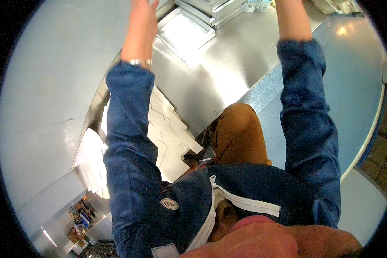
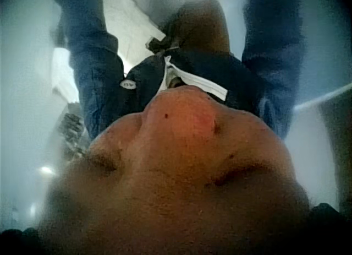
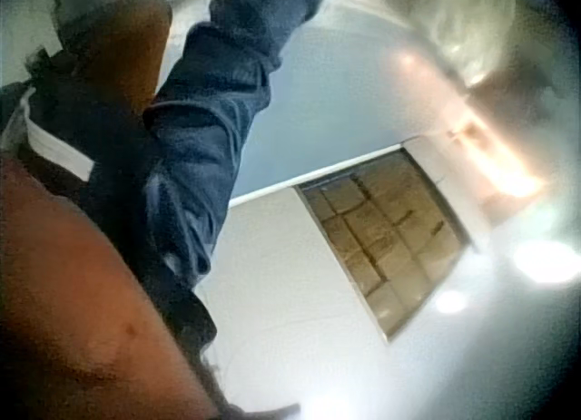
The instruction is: The person assembles white cardboard boxes by hand on a metal table, folding the flaps and sides to form the structure.
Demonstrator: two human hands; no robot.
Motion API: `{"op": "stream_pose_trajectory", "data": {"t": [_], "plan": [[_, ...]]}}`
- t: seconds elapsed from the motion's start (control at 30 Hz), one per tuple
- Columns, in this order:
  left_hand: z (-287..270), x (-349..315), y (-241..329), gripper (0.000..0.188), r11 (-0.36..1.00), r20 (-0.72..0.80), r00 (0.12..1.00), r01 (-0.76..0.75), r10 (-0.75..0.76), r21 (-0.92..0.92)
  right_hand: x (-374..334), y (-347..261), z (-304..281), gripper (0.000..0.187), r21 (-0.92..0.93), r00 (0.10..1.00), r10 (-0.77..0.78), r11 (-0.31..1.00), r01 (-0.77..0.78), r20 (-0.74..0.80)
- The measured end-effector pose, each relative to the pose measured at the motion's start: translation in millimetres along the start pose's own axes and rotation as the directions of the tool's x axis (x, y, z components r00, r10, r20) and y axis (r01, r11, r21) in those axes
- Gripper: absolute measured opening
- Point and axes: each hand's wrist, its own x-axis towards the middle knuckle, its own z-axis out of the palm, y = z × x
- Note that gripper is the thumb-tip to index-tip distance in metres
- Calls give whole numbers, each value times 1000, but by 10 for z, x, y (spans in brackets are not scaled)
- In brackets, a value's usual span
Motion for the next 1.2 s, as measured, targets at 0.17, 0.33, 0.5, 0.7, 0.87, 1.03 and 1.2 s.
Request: {"op": "stream_pose_trajectory", "data": {"t": [0.17,0.33,0.5,0.7,0.87,1.03,1.2], "plan": [[-516,-617,-1601,79,901,-489,859,323,-151,290,-1928,-663,-45,59,126,692,-15,986,-110,722],[-799,-858,-1917,79,828,-423,901,167,92,536,-2628,-822,366,61,12,532,-62,995,98,844],[-1598,-2387,-1574,78,681,-533,820,268,210,681,-2827,-1331,-3,55,92,661,38,983,-161,750],[-3031,-4863,-1269,72,317,-857,326,828,398,462,-3361,-2569,71,51,61,148,-44,991,-117,988],[-2879,-4959,-1424,69,396,-904,410,816,116,421,-3588,-2885,55,41,-8,323,-99,949,314,941],[-2856,-5030,-1361,57,351,-823,492,746,284,566,-3494,-3313,138,42,-43,134,-4,938,344,991],[-2711,-5156,-1179,56,760,-816,425,351,391,547,-3460,-3465,141,51,-82,53,72,973,214,996]]}}
